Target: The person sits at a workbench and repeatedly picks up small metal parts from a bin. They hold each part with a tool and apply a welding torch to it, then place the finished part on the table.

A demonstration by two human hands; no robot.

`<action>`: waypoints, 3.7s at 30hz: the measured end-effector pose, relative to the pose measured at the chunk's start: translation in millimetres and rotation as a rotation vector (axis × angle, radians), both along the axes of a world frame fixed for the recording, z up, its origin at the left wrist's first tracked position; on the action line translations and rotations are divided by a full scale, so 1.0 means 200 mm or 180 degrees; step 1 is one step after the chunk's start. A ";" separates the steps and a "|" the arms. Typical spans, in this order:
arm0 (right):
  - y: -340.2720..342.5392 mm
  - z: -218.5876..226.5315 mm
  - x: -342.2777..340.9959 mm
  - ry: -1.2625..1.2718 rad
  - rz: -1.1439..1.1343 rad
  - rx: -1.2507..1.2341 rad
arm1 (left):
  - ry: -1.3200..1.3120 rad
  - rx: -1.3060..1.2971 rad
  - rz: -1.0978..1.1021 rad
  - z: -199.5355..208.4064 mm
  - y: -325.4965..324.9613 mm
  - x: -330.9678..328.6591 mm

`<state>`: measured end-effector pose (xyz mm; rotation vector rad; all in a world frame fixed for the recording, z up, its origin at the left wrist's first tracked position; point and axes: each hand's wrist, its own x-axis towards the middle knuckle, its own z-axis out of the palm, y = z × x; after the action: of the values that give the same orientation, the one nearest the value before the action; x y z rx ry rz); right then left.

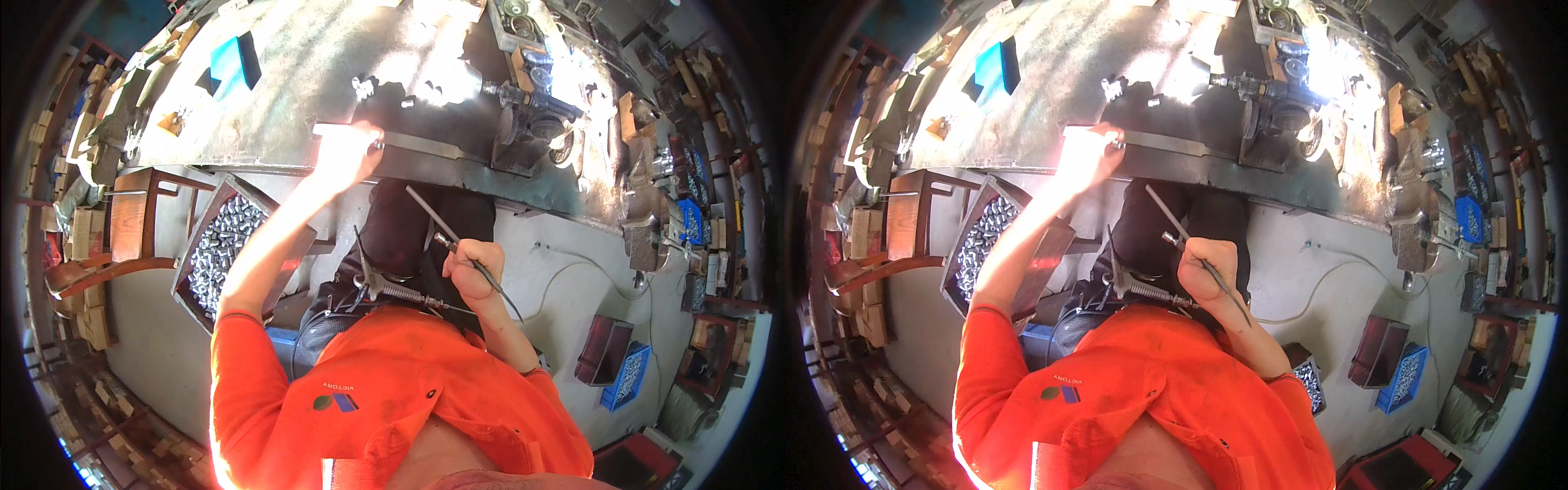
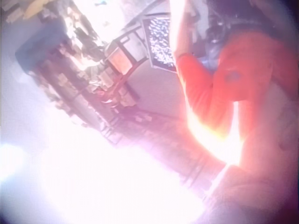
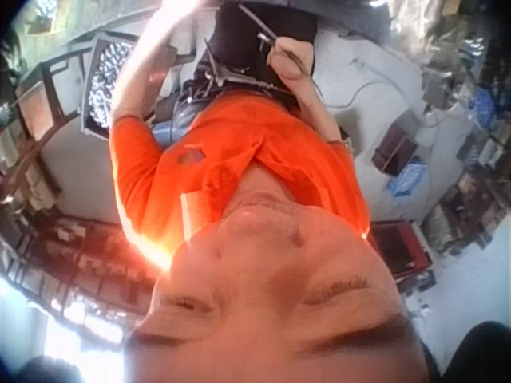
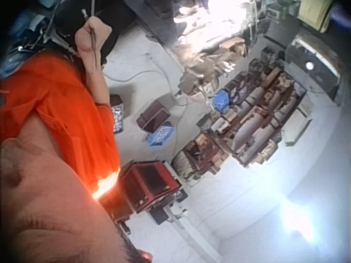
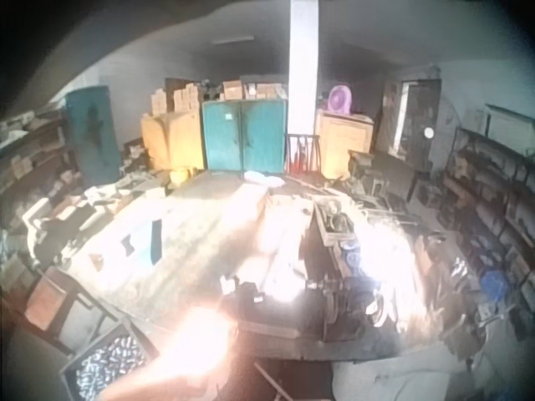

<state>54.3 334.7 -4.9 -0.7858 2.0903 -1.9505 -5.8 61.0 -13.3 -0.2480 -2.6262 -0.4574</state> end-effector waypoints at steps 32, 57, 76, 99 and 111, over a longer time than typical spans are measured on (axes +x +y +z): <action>-0.08 -0.02 0.09 -0.0597 0.0429 -0.0147 | -0.2125 -0.0295 0.3462 -0.68 -1.09 0.79; -0.12 0.10 0.05 0.0602 0.0759 0.0285 | -0.2625 0.6006 -0.0873 0.04 0.29 0.68; -0.05 0.07 0.01 0.0636 0.0568 0.0304 | -0.1063 0.1540 -0.0047 0.09 0.22 0.57; -0.10 0.06 0.05 0.0490 0.0831 0.0215 | -0.0295 0.0592 -0.0439 0.08 0.25 0.49; 0.03 -0.02 0.07 -0.0084 0.0298 0.0419 | 0.0975 -0.0141 0.0336 -0.12 -0.09 -0.37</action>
<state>67.4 341.6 -8.7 -0.8112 2.1014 -1.7465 -79.6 42.3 -38.0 -0.1768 -2.3378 -0.2992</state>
